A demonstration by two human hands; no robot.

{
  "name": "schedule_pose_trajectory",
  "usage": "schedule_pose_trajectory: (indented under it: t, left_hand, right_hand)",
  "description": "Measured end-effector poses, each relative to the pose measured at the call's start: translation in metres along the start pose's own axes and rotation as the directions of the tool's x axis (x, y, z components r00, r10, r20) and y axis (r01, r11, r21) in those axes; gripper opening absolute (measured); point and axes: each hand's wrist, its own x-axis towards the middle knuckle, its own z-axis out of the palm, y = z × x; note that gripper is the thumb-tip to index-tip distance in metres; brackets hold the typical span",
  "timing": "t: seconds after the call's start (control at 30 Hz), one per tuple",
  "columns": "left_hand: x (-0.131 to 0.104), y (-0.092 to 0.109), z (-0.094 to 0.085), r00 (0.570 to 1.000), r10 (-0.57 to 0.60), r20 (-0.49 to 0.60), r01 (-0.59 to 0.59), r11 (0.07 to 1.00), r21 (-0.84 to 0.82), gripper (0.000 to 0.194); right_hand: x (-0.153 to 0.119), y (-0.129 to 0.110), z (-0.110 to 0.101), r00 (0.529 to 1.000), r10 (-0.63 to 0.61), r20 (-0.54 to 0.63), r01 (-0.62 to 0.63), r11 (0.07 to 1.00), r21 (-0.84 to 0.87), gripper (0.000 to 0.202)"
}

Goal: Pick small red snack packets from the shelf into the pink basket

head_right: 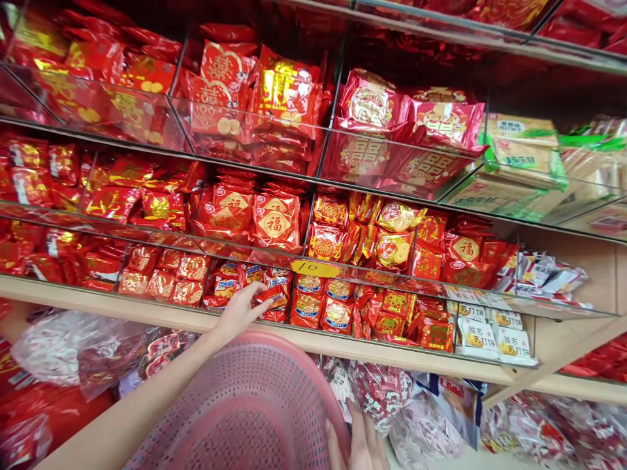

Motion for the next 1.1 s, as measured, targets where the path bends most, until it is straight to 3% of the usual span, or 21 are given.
schedule_pose_trajectory:
  t: [0.13, 0.27, 0.37, 0.53, 0.63, 0.73, 0.83, 1.0, 1.07, 1.1]
  left_hand:
    - [0.006, -0.005, 0.001, 0.993, -0.106, -0.05, 0.093, 0.973, -0.211, 0.025]
    - [0.012, -0.009, -0.002, 0.979, -0.177, -0.096, 0.142, 0.944, -0.297, 0.026]
    - [0.013, -0.012, -0.004, 0.973, -0.211, -0.092, 0.168, 0.924, -0.345, 0.027]
    - [0.008, -0.003, -0.018, 0.936, -0.352, 0.008, 0.305, 0.798, -0.519, 0.034]
    - [-0.002, 0.014, -0.034, 0.912, -0.388, 0.134, 0.392, 0.728, -0.563, 0.035]
    - [-0.021, 0.032, -0.045, 0.879, -0.34, 0.334, 0.472, 0.718, -0.512, 0.031]
    - [-0.041, 0.047, -0.042, 0.834, -0.179, 0.522, 0.452, 0.765, -0.458, 0.025]
    - [-0.05, 0.053, -0.03, 0.772, -0.041, 0.634, 0.331, 0.878, -0.346, 0.025]
    - [-0.038, 0.048, -0.028, 0.817, -0.05, 0.575, 0.217, 0.95, -0.225, 0.028]
    - [-0.03, 0.044, -0.028, 0.874, -0.059, 0.482, 0.137, 0.982, -0.128, 0.028]
  right_hand:
    - [0.027, -0.043, -0.011, 0.991, -0.105, 0.083, 0.096, 0.989, 0.111, 0.049]
    - [0.04, -0.087, -0.006, 0.974, -0.145, 0.172, 0.082, 0.942, 0.327, 0.044]
    - [0.045, -0.1, 0.003, 0.964, -0.153, 0.22, 0.039, 0.892, 0.45, 0.041]
    - [0.046, -0.102, 0.01, 0.927, -0.107, 0.359, -0.162, 0.75, 0.642, 0.043]
    - [0.043, -0.109, 0.002, 0.885, -0.055, 0.462, -0.345, 0.588, 0.731, 0.049]
    - [0.04, -0.12, -0.01, 0.802, -0.042, 0.596, -0.54, 0.376, 0.753, 0.053]
    - [0.038, -0.126, -0.016, 0.721, -0.114, 0.683, -0.656, 0.202, 0.727, 0.049]
    - [0.035, -0.121, -0.008, 0.665, -0.135, 0.735, -0.714, 0.177, 0.678, 0.039]
    - [0.031, -0.117, -0.004, 0.664, -0.105, 0.74, -0.724, 0.16, 0.671, 0.038]
    - [0.03, -0.116, -0.002, 0.664, -0.096, 0.742, -0.728, 0.146, 0.67, 0.038]
